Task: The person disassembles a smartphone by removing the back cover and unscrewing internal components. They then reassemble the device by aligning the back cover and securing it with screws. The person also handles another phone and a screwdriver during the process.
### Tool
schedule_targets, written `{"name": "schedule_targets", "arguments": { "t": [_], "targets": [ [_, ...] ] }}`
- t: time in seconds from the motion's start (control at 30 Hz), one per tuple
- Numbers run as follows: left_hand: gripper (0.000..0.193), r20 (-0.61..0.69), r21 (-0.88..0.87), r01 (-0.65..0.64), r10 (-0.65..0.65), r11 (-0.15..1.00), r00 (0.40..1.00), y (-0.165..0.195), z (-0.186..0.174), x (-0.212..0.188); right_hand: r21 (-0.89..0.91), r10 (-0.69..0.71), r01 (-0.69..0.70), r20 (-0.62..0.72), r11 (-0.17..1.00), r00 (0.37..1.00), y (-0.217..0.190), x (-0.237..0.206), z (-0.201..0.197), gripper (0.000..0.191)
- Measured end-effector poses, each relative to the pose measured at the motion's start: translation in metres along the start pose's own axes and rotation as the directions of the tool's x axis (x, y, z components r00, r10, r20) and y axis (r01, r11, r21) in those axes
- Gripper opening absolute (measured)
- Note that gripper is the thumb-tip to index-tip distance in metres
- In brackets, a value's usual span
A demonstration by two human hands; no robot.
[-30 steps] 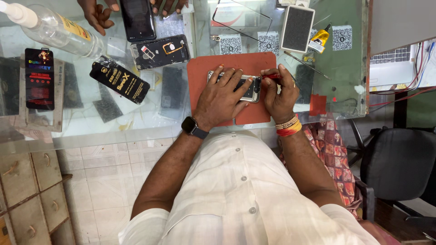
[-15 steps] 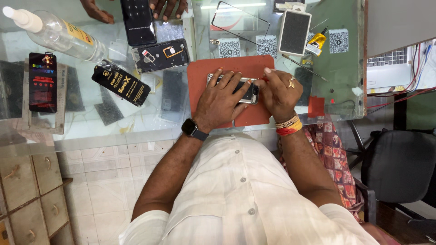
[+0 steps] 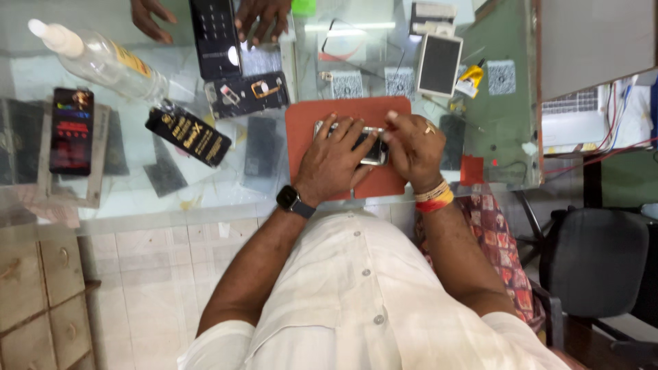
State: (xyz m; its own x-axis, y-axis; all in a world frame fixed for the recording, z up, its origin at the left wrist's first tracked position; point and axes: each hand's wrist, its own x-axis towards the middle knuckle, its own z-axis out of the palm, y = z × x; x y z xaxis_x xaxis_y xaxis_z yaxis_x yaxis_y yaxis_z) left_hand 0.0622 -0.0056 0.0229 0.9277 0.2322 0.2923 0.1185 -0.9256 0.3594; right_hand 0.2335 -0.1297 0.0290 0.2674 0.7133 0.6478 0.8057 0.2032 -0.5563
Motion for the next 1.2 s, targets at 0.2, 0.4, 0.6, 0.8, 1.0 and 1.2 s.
{"name": "schedule_targets", "arguments": {
  "t": [0.2,0.4,0.6,0.8,1.0,1.2],
  "targets": [
    [0.062,-0.019,-0.012,0.0,0.0,1.0,1.0,0.003,-0.014,0.005,0.107,0.096,-0.096,-0.002,0.99,0.995,0.0,0.01,0.001,0.048],
    [0.063,-0.053,0.028,-0.034,0.035,0.999,0.998,0.01,-0.03,0.013,-0.078,0.031,-0.036,-0.058,0.996,0.998,-0.004,0.024,-0.002,0.046],
    [0.059,-0.043,0.03,-0.03,0.031,0.999,0.999,0.013,-0.025,0.011,0.052,0.09,-0.089,-0.02,0.995,0.996,-0.001,0.017,-0.001,0.048],
    [0.06,-0.03,0.03,-0.032,0.032,0.999,0.999,0.011,-0.026,0.012,0.12,0.191,-0.181,-0.072,0.976,0.979,0.001,0.018,0.002,0.042],
    [0.058,-0.028,0.042,-0.041,0.042,0.998,0.999,0.008,-0.007,0.002,0.142,0.191,-0.183,-0.051,0.973,0.98,0.001,0.003,0.003,0.045],
    [0.058,-0.052,0.079,-0.064,0.068,0.995,0.996,0.002,-0.001,-0.004,0.08,0.229,-0.224,-0.047,0.971,0.972,-0.003,0.003,0.007,0.04]
  ]
}}
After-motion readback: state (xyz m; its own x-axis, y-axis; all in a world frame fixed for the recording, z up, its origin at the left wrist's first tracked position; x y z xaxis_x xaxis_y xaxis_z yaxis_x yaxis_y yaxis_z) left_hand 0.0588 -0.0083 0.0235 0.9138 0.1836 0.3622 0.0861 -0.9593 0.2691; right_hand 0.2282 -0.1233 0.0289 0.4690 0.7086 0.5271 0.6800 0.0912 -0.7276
